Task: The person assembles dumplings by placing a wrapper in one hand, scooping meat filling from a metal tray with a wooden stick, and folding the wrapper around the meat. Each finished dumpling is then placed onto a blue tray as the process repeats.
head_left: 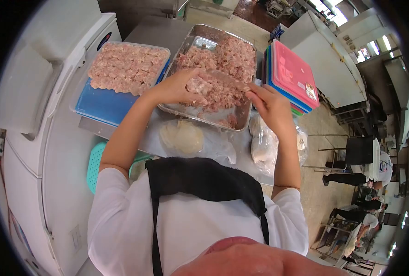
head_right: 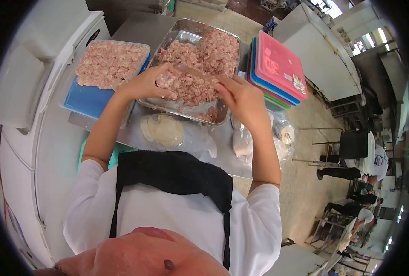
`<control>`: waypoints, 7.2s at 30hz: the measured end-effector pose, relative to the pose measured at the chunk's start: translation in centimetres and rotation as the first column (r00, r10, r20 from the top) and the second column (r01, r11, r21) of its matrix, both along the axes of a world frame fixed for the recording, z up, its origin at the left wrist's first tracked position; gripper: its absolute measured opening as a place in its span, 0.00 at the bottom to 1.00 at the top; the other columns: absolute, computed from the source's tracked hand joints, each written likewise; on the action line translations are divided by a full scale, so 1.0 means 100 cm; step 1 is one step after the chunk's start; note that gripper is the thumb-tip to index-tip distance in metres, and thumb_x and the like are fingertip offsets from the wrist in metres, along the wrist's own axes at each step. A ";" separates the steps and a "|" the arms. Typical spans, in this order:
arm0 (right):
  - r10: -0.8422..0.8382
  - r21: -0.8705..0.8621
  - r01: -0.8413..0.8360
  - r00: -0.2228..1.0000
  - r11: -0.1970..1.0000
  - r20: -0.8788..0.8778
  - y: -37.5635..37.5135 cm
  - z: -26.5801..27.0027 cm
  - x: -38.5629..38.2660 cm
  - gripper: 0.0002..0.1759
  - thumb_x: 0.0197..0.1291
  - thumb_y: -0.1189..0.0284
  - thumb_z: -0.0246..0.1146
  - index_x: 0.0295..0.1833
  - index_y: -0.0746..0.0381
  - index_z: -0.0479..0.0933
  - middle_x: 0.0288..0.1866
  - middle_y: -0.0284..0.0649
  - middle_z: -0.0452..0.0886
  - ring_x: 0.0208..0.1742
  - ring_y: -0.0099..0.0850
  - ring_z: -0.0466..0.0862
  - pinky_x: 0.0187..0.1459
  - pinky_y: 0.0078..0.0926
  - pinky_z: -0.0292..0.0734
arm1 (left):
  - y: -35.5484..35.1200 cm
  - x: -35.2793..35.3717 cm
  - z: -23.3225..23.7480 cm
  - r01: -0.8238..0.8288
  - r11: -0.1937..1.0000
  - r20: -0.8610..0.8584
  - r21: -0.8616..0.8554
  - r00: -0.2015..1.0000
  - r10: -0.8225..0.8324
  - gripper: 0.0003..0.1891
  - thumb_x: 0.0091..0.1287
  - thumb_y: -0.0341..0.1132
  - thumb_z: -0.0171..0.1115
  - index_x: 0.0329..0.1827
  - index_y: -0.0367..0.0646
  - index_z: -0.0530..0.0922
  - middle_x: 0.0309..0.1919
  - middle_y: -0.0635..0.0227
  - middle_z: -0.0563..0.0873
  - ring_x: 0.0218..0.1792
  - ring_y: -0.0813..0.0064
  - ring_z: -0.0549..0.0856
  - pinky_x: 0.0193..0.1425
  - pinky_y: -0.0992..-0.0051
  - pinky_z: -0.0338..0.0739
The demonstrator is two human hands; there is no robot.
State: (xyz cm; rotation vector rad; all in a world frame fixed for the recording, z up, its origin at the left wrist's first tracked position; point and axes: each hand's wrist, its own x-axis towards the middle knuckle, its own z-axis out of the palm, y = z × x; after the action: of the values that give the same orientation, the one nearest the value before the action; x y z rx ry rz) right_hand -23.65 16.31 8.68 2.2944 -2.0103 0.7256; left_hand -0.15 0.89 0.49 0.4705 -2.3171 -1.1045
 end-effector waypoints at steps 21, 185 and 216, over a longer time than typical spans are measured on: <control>-0.197 0.014 0.209 0.898 0.978 0.393 -0.028 -0.181 -0.025 0.17 0.66 0.64 0.61 0.51 0.67 0.80 0.44 0.50 0.84 0.45 0.44 0.84 0.47 0.32 0.76 | -0.075 0.254 -0.052 -0.809 0.359 0.152 -0.465 0.326 0.933 0.23 0.54 0.33 0.69 0.54 0.39 0.77 0.46 0.56 0.82 0.46 0.62 0.83 0.50 0.67 0.79; 0.177 0.527 0.105 0.872 0.843 -0.456 -0.027 -0.100 -0.036 0.12 0.54 0.69 0.57 0.29 0.63 0.83 0.29 0.50 0.84 0.33 0.47 0.86 0.32 0.44 0.81 | 0.089 0.013 -0.182 -0.241 0.968 0.095 -0.063 0.965 0.246 0.14 0.64 0.35 0.62 0.50 0.42 0.82 0.45 0.57 0.82 0.50 0.53 0.78 0.55 0.60 0.73; -0.039 0.002 0.046 0.822 0.999 0.568 -0.039 -0.121 0.005 0.17 0.69 0.62 0.58 0.46 0.66 0.81 0.28 0.34 0.75 0.28 0.29 0.76 0.35 0.26 0.72 | 0.034 -0.056 -0.034 0.437 0.093 -0.387 0.895 0.655 0.649 0.38 0.73 0.62 0.39 0.68 0.33 0.65 0.64 0.54 0.74 0.65 0.57 0.73 0.72 0.58 0.63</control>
State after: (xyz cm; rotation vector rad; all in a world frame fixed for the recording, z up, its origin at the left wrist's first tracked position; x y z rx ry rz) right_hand -23.14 12.40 -3.39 2.1889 -2.2331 1.5721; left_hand -5.79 4.25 -2.90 0.4760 -0.3356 -2.1772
